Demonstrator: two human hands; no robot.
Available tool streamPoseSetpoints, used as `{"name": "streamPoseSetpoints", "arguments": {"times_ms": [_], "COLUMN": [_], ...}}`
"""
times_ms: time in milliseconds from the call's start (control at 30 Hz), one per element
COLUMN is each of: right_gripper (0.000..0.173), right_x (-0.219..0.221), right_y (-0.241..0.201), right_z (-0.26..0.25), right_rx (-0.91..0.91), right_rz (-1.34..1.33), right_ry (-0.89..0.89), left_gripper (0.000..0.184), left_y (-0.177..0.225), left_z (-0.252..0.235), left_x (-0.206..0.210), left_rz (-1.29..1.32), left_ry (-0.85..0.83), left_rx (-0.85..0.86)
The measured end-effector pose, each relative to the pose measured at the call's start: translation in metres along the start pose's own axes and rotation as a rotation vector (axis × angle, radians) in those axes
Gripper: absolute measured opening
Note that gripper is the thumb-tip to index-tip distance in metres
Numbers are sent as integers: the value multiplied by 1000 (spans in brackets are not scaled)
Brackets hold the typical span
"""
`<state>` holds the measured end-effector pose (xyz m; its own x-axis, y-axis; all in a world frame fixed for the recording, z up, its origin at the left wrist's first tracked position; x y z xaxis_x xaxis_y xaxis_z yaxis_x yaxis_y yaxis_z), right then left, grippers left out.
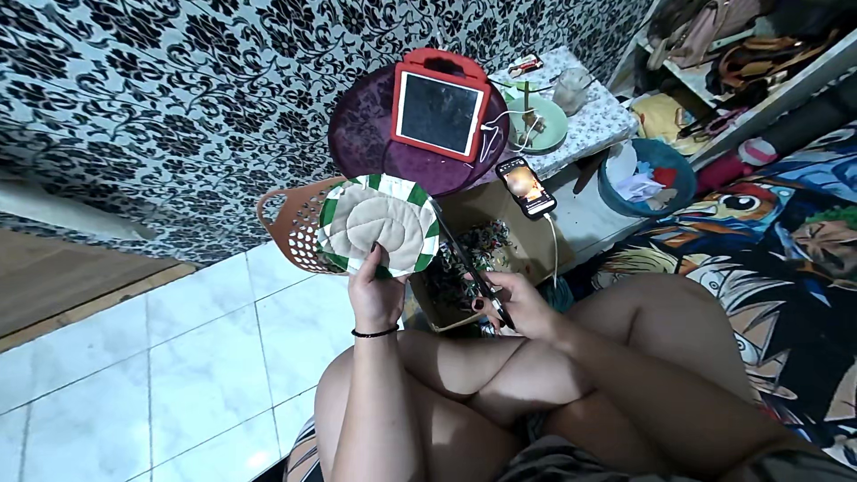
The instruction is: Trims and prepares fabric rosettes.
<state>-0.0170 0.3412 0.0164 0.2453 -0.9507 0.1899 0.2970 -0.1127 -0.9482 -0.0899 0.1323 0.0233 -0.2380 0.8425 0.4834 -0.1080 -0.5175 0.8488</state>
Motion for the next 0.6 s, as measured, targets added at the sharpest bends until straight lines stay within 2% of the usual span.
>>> {"name": "streamPoseSetpoints", "arguments": {"times_ms": [200, 600], "right_gripper": [54, 53], "right_x": [-1, 1], "right_y": [2, -2], "right_z": [0, -1], "right_rx": [-35, -58], "right_rz": [0, 6], "right_ry": [-11, -4], "left_gripper": [32, 28], "left_y": [-1, 0], "left_z": [-1, -1], "left_x": [-2, -1], "left_rz": [-91, -57], "left_ry": [-54, -26], "left_rx": [31, 15]}}
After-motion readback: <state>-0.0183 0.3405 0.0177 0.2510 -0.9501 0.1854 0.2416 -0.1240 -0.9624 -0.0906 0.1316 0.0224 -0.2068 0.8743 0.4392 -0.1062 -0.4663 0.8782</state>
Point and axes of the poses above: each hand's wrist, its own z-axis away from the middle knuckle, its own x-axis out of the palm, y = z × x, the point moved 1 cm from there along -z, towards the middle knuckle, and after that the axes turned 7 degrees about -z, right-handed, at the moved point
